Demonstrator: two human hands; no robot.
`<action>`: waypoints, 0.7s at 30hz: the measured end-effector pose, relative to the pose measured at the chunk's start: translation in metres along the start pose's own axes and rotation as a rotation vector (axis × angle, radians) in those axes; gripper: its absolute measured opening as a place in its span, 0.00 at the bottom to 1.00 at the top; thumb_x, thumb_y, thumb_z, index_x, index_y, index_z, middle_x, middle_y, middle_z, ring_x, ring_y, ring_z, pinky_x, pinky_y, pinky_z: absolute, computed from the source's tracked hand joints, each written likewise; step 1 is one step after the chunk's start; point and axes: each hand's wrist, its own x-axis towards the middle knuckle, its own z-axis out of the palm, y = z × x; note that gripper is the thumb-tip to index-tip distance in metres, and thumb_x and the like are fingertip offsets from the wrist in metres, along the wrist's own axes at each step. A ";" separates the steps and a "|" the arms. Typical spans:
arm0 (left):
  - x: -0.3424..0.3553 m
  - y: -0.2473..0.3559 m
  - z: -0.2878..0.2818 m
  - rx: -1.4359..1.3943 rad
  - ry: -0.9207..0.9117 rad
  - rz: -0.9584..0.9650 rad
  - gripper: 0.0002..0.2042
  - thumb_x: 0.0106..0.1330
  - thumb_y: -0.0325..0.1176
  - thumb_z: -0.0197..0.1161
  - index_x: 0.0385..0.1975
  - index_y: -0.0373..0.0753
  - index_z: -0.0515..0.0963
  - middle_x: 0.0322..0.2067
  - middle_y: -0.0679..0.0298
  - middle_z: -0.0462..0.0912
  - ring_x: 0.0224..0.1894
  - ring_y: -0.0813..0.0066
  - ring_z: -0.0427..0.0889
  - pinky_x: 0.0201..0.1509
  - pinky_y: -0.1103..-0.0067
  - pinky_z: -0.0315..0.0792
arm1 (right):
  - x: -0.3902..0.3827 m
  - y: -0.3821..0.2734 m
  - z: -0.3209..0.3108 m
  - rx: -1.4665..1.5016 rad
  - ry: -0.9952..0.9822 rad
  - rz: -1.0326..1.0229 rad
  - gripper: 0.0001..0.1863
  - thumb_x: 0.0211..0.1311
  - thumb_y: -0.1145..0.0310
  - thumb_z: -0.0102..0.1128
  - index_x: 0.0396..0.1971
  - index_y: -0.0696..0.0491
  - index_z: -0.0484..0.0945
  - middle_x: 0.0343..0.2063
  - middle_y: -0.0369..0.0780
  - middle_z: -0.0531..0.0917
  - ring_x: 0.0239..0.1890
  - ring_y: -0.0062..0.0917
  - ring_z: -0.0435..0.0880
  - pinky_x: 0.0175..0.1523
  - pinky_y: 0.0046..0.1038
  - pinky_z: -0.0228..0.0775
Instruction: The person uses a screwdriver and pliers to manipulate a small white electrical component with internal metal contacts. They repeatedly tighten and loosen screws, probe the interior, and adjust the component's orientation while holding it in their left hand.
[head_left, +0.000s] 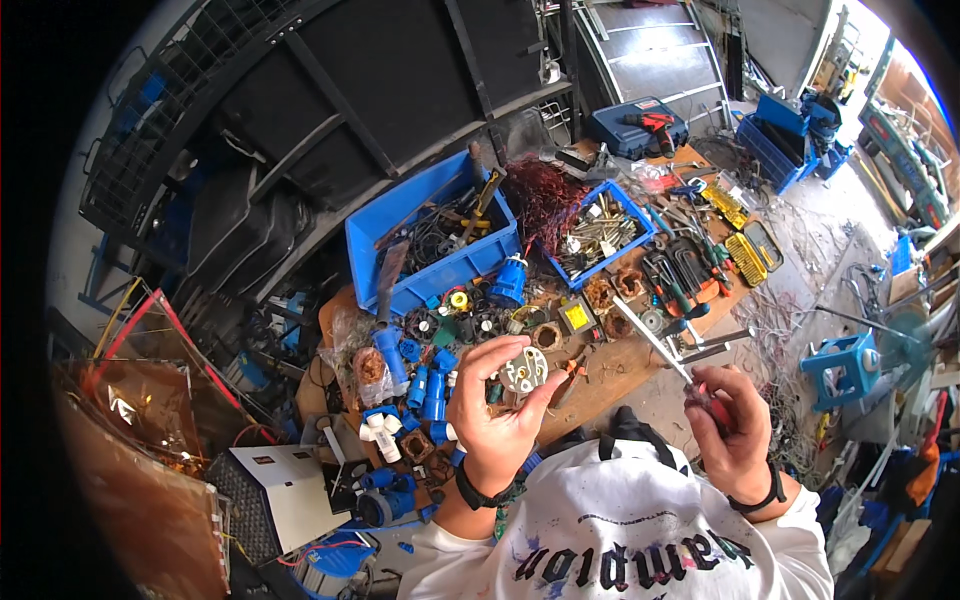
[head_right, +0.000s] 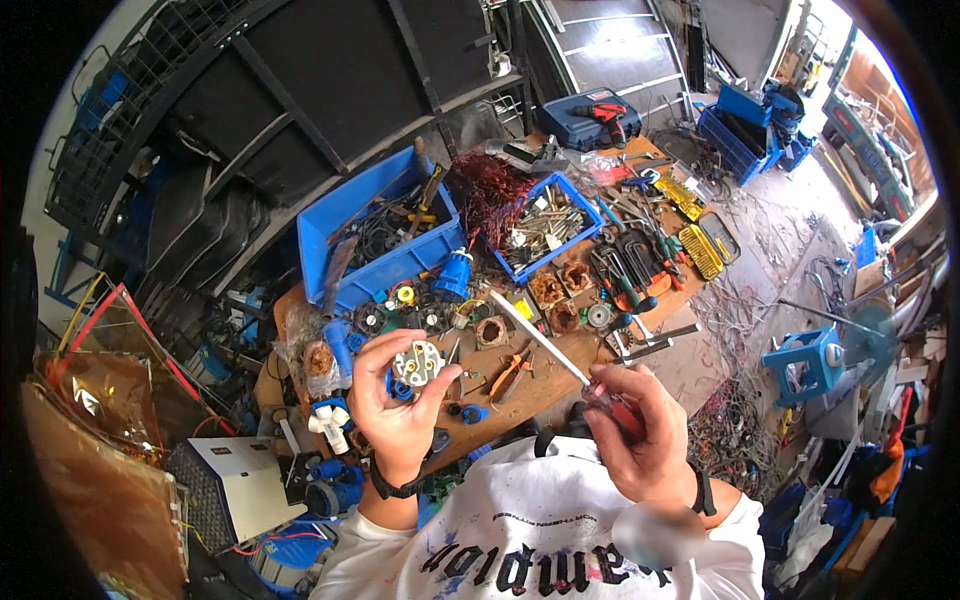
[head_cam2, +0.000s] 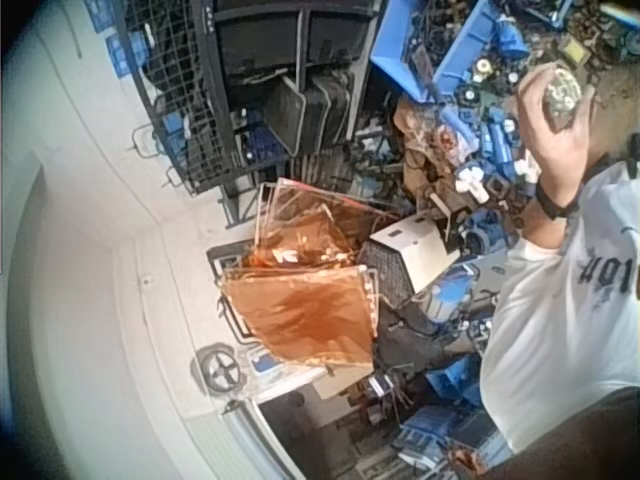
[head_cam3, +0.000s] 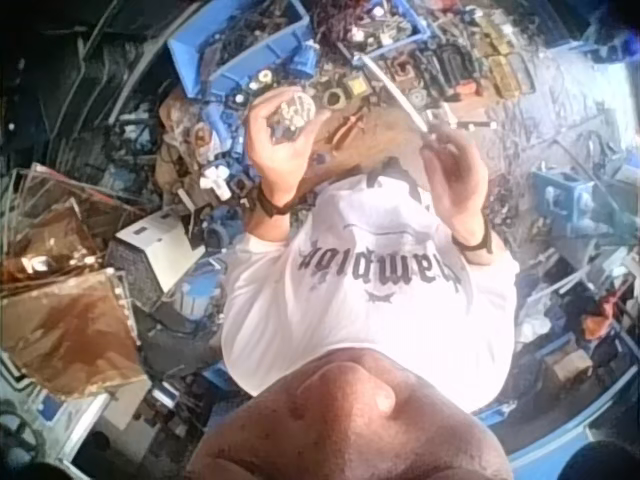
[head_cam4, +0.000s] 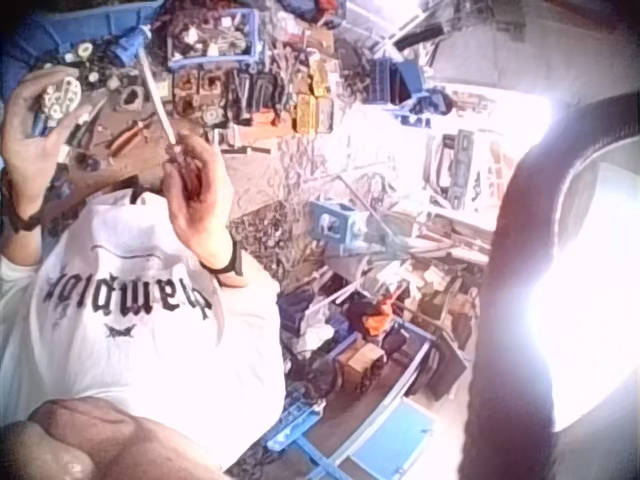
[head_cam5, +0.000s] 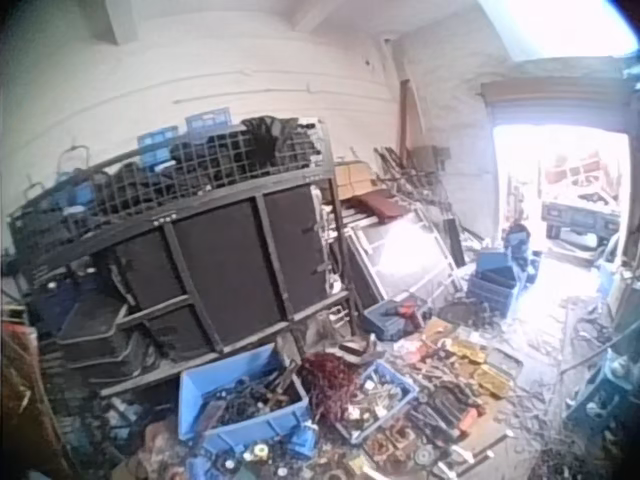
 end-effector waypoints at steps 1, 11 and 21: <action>-0.001 -0.001 0.000 -0.048 -0.003 -0.025 0.26 0.45 0.20 0.76 0.44 0.36 0.71 0.42 0.54 0.79 0.42 0.69 0.80 0.48 0.76 0.75 | -0.001 0.002 -0.002 0.011 -0.044 -0.019 0.19 0.51 0.82 0.63 0.45 0.61 0.73 0.31 0.44 0.80 0.28 0.31 0.80 0.33 0.26 0.70; 0.001 0.001 0.000 -0.278 -0.021 -0.077 0.27 0.45 0.21 0.77 0.45 0.36 0.69 0.43 0.51 0.79 0.43 0.66 0.81 0.50 0.74 0.76 | -0.005 0.011 0.002 0.120 -0.164 0.088 0.18 0.52 0.76 0.67 0.44 0.60 0.75 0.32 0.44 0.82 0.30 0.32 0.81 0.35 0.26 0.71; 0.002 0.002 0.001 -0.720 -0.107 -0.088 0.28 0.53 0.24 0.73 0.51 0.34 0.65 0.55 0.41 0.73 0.57 0.52 0.75 0.61 0.63 0.70 | -0.005 0.011 0.000 0.148 -0.164 0.144 0.16 0.52 0.76 0.67 0.42 0.59 0.77 0.31 0.43 0.82 0.30 0.30 0.82 0.35 0.26 0.71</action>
